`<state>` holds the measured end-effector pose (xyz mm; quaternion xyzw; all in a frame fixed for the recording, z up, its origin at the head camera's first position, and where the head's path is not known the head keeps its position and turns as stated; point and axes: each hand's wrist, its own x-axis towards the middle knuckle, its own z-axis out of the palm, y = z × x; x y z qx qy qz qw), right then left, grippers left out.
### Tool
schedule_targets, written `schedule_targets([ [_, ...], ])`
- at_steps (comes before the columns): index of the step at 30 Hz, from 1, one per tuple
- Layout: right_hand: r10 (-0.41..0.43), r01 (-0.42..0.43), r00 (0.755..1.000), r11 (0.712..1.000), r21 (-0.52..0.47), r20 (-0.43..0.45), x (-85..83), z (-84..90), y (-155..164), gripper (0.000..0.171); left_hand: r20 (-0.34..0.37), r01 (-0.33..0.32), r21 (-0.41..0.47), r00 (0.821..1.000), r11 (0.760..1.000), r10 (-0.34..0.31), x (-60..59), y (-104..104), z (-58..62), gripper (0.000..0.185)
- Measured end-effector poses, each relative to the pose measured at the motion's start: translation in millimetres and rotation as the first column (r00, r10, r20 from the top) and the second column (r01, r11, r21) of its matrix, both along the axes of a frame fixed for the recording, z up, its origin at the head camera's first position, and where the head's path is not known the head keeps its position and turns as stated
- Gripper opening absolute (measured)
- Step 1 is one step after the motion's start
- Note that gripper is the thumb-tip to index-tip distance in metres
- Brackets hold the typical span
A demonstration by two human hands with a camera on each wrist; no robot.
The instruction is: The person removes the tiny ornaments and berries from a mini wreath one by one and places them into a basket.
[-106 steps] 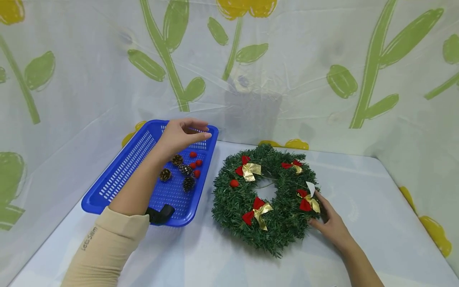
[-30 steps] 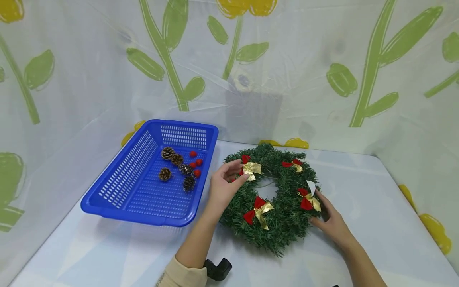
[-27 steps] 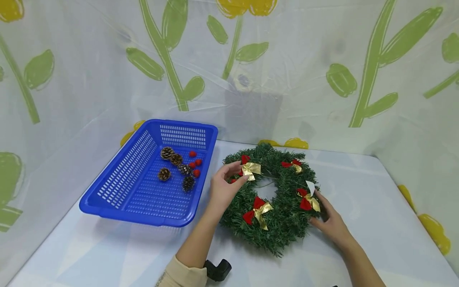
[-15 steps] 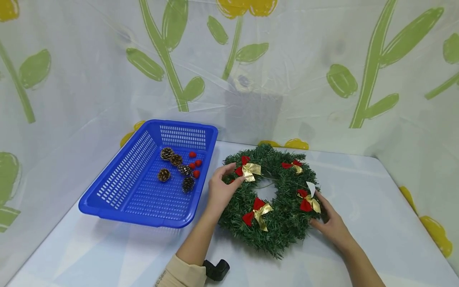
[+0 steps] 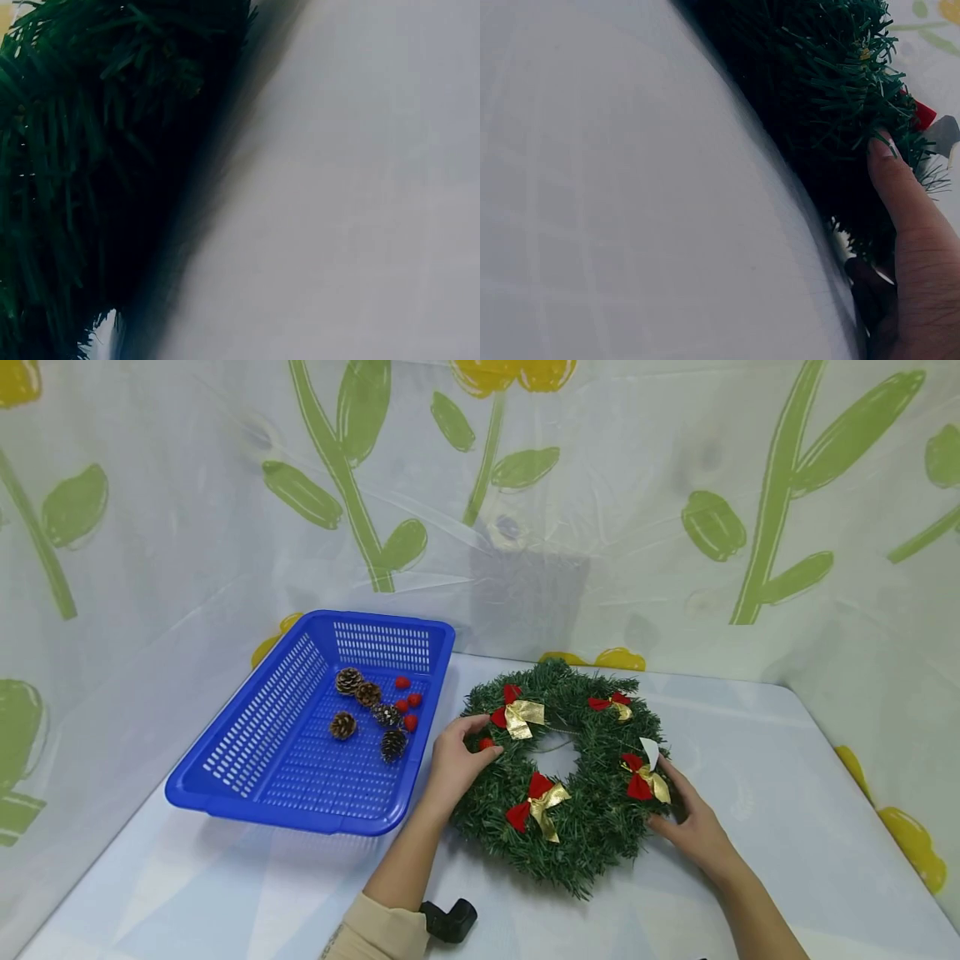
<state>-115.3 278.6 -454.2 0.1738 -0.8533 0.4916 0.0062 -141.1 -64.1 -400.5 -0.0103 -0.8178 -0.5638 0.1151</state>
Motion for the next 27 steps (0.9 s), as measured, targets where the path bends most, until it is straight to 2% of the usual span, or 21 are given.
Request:
schedule_targets([
  [7,0.009,-0.009,1.0,1.0,-0.015,-0.013,1.6,1.6,-3.7,0.088,-0.01,0.042,-0.11,0.999,0.993,-0.044,3.4,-3.3,-3.5,0.04],
  [15,-0.016,0.016,1.0,1.0,0.005,-0.002,4.3,4.0,-3.3,0.089,-0.035,0.076,-0.261,0.995,0.962,-0.089,3.1,-2.3,-3.4,0.039],
  [21,-0.016,0.016,1.0,1.0,0.006,-0.007,4.0,3.1,-2.2,0.089,-0.012,0.087,-0.273,0.995,0.958,-0.094,3.5,-1.0,-3.8,0.037],
  [27,-0.028,0.027,1.0,0.999,0.02,0.014,3.5,3.3,-2.4,0.09,-0.016,0.063,-0.267,0.997,0.962,-0.069,3.7,1.1,-2.4,0.035],
])
